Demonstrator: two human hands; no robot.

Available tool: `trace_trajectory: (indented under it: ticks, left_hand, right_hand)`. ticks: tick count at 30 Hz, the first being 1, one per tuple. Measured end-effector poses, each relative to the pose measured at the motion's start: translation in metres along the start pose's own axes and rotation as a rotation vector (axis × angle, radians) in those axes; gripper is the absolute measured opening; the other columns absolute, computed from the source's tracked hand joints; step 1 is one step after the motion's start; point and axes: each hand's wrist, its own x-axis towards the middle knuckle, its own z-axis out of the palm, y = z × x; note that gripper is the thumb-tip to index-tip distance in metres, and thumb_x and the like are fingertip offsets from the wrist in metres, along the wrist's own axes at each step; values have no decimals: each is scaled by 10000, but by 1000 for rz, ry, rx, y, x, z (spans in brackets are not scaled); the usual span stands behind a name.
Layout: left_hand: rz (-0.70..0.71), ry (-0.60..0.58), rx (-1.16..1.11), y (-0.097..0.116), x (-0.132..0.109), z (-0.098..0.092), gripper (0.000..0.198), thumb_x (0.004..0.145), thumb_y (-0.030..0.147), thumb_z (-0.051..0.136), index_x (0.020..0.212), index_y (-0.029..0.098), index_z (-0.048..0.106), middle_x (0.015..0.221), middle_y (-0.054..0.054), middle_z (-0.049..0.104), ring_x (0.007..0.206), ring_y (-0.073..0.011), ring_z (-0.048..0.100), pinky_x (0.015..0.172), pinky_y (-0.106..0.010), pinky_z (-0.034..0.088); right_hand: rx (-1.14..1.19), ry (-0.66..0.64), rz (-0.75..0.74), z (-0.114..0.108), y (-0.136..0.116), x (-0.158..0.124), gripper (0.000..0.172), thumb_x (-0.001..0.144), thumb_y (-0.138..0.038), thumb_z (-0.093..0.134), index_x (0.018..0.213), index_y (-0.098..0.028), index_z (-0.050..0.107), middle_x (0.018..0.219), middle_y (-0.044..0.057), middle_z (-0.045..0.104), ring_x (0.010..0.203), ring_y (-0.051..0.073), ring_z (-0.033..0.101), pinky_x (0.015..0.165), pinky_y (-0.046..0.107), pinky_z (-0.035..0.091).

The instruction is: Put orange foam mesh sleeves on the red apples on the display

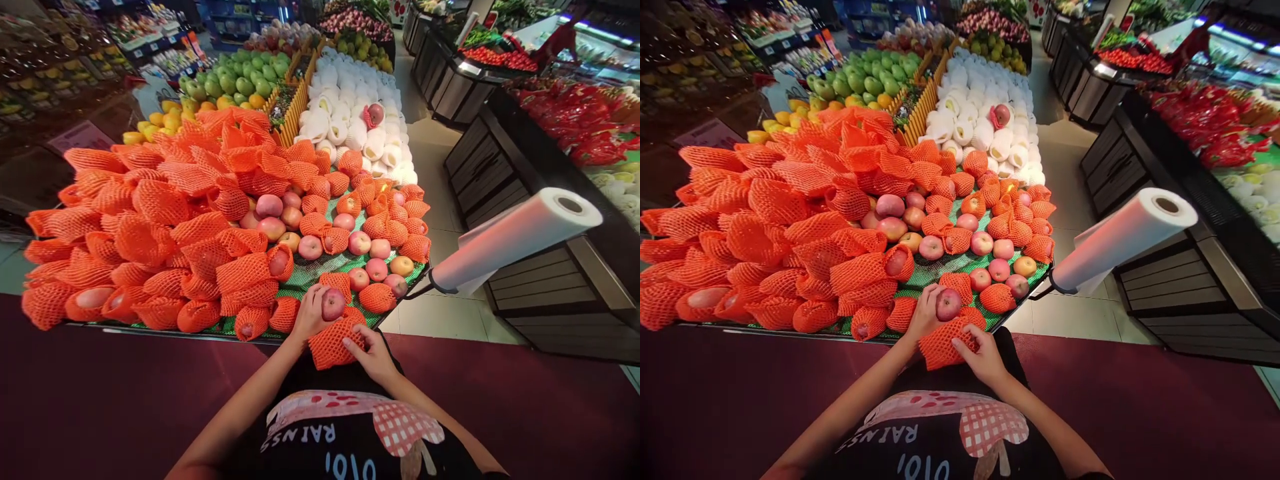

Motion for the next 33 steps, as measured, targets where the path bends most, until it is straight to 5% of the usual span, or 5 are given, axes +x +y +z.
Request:
trace_trajectory:
  ticks: [9,16,23,27,33]
  left_hand:
    - [-46,-201,-19,-11,3,8,713,860,335,685,1481,169,378,1486,-225,431,1381,-361,479,1114,-542,434]
    - [41,-379,-79,-6,11,-6,578,878,240,593,1439,172,471,1442,-193,523,1341,-333,498,1127,-560,409]
    - [40,-307,-470,21,6,-37,444,973,296,518,1417,282,538,1458,-96,557,1381,-255,468,1203,-473,322]
    - [-264,-322,-931,35,-12,-44,407,1016,391,426,1342,239,616,1390,-103,621,1364,-275,506,1204,-473,319]
    - [-428,-257,-1027,39,-10,-45,369,857,547,667,928,187,629,975,-55,653,980,-226,607,927,-351,485]
  right_hand:
    - [7,153,-23,-3,0,13,407,821,-587,720,877,-201,603,788,-1,565,734,163,526,695,289,422]
    - [-127,318,-140,-6,-13,35,358,887,-511,670,1071,-209,614,1119,75,646,1068,241,591,1027,390,423]
    - [-27,3,-188,-5,-14,25,444,855,-456,723,1212,-243,567,1215,82,606,1183,251,560,1093,399,406]
    - [42,-212,-208,-9,-13,23,428,848,-420,745,1223,-265,605,1242,65,614,1217,247,558,1108,396,391]
    - [226,-137,-76,-2,-2,37,347,775,-461,817,973,-235,644,975,9,640,934,182,602,919,323,459]
